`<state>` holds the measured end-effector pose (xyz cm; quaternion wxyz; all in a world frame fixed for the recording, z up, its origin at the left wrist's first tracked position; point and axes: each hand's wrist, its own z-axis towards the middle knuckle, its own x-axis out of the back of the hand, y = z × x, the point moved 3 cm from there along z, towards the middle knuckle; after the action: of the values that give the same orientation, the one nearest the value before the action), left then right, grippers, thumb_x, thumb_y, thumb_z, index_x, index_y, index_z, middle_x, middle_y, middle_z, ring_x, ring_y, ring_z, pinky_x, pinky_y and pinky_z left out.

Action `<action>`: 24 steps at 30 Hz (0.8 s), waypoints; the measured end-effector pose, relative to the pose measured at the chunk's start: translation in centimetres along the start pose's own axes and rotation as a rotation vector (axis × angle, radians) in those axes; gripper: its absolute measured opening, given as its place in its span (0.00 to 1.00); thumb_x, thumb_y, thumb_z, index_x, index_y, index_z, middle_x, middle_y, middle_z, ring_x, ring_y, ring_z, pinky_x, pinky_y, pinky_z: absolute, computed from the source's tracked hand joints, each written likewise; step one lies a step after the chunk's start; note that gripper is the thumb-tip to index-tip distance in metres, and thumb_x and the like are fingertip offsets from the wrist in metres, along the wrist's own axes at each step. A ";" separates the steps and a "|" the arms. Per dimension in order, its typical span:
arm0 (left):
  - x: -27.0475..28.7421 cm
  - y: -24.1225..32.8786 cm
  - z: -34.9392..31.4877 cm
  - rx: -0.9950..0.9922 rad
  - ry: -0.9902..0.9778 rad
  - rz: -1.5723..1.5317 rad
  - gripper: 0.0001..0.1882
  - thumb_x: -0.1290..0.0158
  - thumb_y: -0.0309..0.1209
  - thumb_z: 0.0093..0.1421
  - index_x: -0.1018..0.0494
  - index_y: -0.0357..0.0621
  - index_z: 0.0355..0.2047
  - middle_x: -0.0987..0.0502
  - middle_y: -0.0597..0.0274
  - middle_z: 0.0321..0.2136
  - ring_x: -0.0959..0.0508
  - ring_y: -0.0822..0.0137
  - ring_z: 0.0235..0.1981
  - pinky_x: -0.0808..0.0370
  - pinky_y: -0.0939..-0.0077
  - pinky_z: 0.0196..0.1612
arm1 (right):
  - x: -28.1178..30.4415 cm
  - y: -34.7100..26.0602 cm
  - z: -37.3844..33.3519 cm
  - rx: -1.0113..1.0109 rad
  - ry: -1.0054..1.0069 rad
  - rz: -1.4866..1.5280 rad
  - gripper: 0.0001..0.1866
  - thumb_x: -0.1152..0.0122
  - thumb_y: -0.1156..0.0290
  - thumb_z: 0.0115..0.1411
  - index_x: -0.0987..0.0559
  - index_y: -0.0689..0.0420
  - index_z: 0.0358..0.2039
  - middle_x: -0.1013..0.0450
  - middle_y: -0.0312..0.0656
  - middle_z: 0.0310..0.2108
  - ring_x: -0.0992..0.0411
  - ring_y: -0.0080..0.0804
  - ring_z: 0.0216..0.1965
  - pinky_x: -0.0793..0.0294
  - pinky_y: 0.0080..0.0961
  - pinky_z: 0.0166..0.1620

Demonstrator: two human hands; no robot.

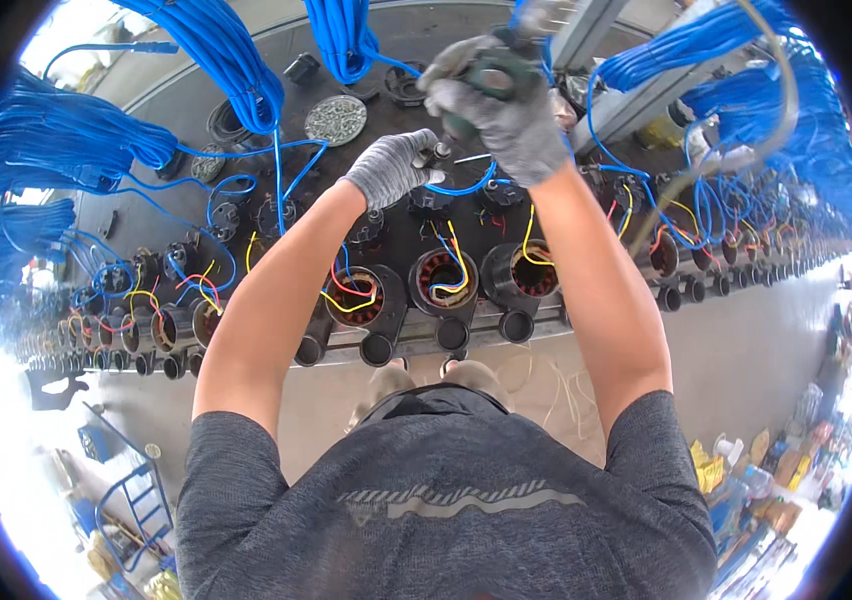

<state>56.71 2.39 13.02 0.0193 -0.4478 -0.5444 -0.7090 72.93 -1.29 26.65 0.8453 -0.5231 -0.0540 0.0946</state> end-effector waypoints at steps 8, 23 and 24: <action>-1.7 -7.6 1.1 0.110 -0.017 0.052 0.16 0.40 0.26 0.60 0.24 0.42 0.49 0.17 0.50 0.37 0.18 0.51 0.41 0.25 0.63 0.46 | -3.4 12.0 3.2 -0.213 0.062 -0.147 0.13 0.27 0.71 0.54 0.23 0.57 0.37 0.21 0.33 0.32 0.24 0.25 0.34 0.22 0.24 0.43; -1.4 -9.0 1.2 0.146 -0.264 -0.062 0.24 0.46 0.19 0.62 0.30 0.43 0.59 0.19 0.51 0.43 0.21 0.56 0.45 0.28 0.62 0.52 | -3.4 15.7 2.8 -0.247 0.054 -0.044 0.11 0.30 0.71 0.56 0.21 0.57 0.39 0.19 0.36 0.32 0.22 0.25 0.34 0.22 0.25 0.41; -1.5 -9.3 1.2 0.146 -0.284 -0.049 0.24 0.46 0.19 0.62 0.30 0.43 0.59 0.19 0.52 0.43 0.21 0.56 0.44 0.28 0.63 0.51 | -3.6 15.6 2.7 -0.243 0.033 -0.102 0.12 0.30 0.70 0.57 0.21 0.57 0.39 0.19 0.35 0.33 0.22 0.25 0.35 0.21 0.25 0.42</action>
<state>53.60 6.43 5.02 -0.0427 -0.5273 -0.6026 -0.5975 67.34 7.05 13.92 0.7803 -0.6196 -0.0774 0.0356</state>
